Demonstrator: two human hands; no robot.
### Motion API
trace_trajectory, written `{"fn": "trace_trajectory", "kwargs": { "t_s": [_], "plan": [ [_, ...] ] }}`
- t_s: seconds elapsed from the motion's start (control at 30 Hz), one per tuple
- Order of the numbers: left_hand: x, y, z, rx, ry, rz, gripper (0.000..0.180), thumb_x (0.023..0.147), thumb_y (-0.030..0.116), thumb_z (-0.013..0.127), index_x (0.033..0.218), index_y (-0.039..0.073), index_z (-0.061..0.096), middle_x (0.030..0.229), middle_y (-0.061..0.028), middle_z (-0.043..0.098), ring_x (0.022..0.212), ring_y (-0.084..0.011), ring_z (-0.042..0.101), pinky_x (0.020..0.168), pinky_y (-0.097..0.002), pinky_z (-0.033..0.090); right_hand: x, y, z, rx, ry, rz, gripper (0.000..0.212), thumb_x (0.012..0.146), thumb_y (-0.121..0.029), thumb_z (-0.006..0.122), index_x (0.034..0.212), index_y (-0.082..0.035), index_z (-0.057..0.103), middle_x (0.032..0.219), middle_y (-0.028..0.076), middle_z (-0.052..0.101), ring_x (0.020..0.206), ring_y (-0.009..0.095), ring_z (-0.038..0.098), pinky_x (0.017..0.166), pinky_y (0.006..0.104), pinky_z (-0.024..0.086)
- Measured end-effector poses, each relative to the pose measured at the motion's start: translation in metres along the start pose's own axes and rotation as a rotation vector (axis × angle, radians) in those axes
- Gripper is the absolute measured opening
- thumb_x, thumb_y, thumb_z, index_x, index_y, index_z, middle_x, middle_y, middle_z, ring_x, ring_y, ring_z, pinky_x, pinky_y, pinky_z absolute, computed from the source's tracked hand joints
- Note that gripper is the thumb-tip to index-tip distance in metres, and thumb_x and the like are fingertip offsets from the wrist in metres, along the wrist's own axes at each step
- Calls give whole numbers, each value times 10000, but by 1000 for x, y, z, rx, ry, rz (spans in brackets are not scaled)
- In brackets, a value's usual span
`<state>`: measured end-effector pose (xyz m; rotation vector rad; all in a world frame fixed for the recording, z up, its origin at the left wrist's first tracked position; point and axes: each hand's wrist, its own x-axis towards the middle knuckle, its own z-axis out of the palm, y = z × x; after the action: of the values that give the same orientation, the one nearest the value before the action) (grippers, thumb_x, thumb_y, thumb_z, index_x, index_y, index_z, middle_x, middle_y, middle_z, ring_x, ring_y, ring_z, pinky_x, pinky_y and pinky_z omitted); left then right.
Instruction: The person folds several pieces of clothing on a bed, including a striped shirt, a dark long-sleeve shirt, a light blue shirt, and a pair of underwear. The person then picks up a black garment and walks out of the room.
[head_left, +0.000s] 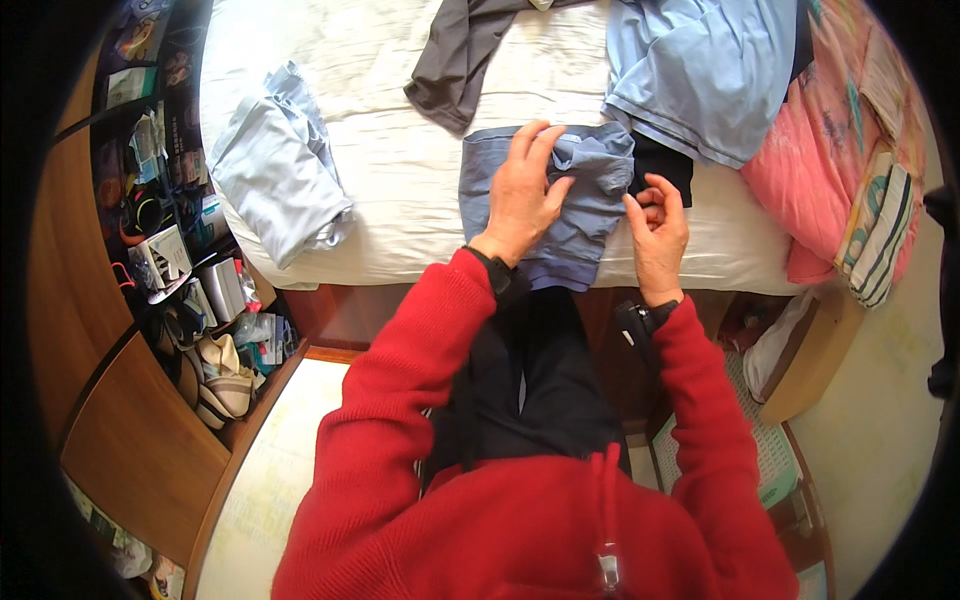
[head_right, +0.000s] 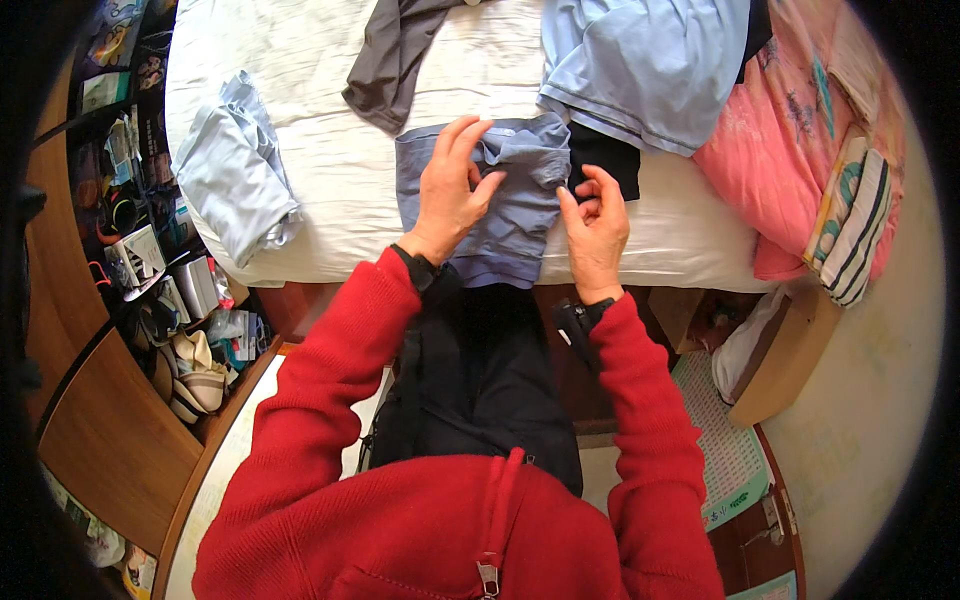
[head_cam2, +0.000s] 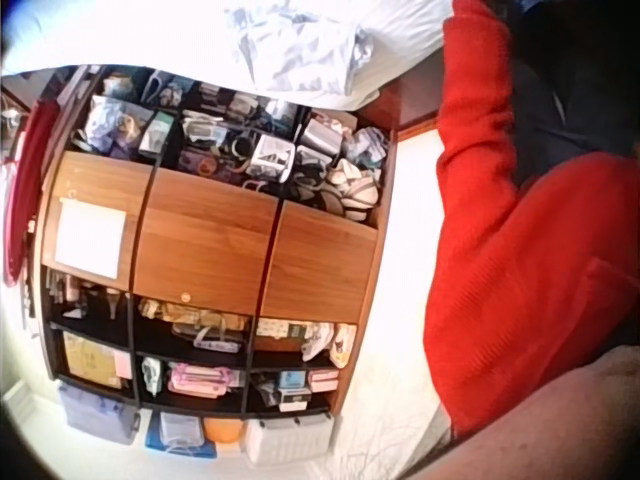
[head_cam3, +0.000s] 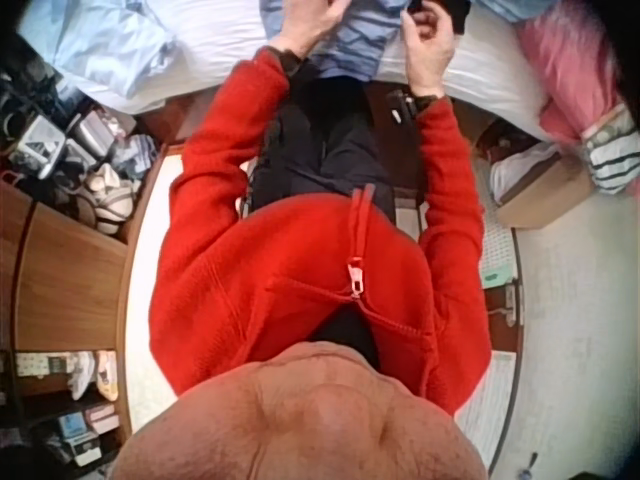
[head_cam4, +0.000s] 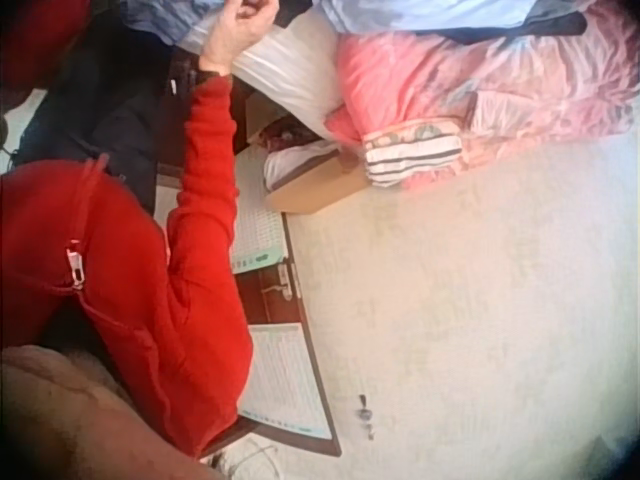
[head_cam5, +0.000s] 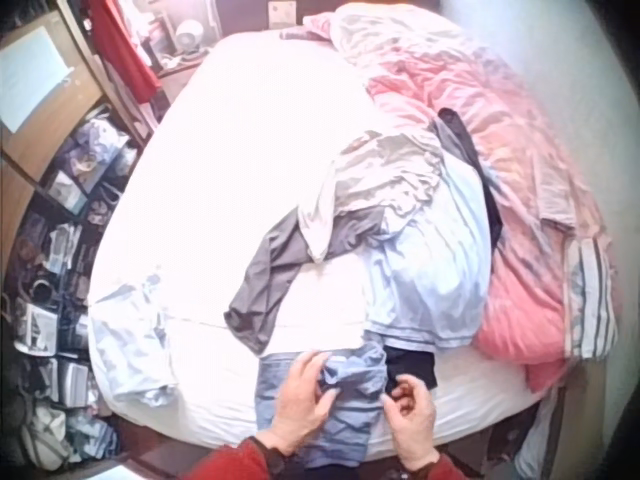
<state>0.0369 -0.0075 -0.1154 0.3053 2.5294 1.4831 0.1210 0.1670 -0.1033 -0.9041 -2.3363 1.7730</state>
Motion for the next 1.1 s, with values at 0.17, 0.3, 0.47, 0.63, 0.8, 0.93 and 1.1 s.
{"fn": "trace_trajectory", "kwargs": {
  "t_s": [0.17, 0.3, 0.47, 0.63, 0.8, 0.93, 1.1],
  "plan": [
    [30, 1, -3, 250, -201, 116, 332, 724, 100, 761, 1030, 90, 633, 1112, -61, 607, 802, -286, 643, 703, -381, 516, 27, -23, 13, -402, -45, -367, 393, 758, -73, 764, 1130, -84, 638, 1059, 91, 547, 681, 152, 540, 617, 288, 464],
    [44, 4, -12, 272, -312, 177, 225, 727, 121, 738, 905, 71, 610, 998, -38, 633, 819, -285, 649, 703, -386, 511, 52, -32, 6, -473, -330, -380, 205, 780, -49, 710, 956, -40, 603, 967, 109, 608, 744, 285, 625, 664, 354, 485],
    [55, 8, -25, 297, -464, 86, 300, 711, 195, 755, 924, 76, 581, 876, -89, 646, 814, -310, 651, 717, -414, 505, 66, -40, -8, -455, -492, -389, 130, 816, -8, 644, 930, -33, 589, 792, 136, 612, 749, 297, 637, 667, 357, 486],
    [60, 4, -27, 436, -407, 147, 347, 700, 242, 771, 940, 66, 592, 835, -113, 645, 765, -323, 648, 706, -431, 508, 70, -37, -8, -348, -509, -386, 120, 788, 71, 530, 850, -20, 577, 767, 119, 596, 661, 284, 586, 622, 349, 457],
    [55, -7, -37, 614, -305, 229, 368, 704, 269, 785, 949, 57, 612, 848, -115, 637, 774, -326, 653, 680, -417, 511, 68, -36, -1, -541, -328, -522, 399, 712, 79, 537, 1066, -88, 616, 836, 103, 599, 690, 296, 609, 640, 355, 490],
    [47, -14, -51, 652, -291, 146, 306, 732, 250, 762, 939, 83, 610, 883, -90, 628, 770, -310, 652, 652, -407, 513, 63, -48, 3, -721, -374, -620, 605, 675, 68, 564, 1231, -171, 587, 1035, 95, 589, 733, 307, 630, 658, 387, 519],
    [45, -20, -62, 674, -290, 174, 257, 761, 229, 738, 951, 104, 616, 906, -83, 628, 755, -315, 650, 644, -408, 514, 70, -56, 13, -700, -539, -660, 341, 679, -42, 643, 1013, -106, 627, 1166, 127, 525, 775, 315, 631, 668, 400, 520]
  ]
}}
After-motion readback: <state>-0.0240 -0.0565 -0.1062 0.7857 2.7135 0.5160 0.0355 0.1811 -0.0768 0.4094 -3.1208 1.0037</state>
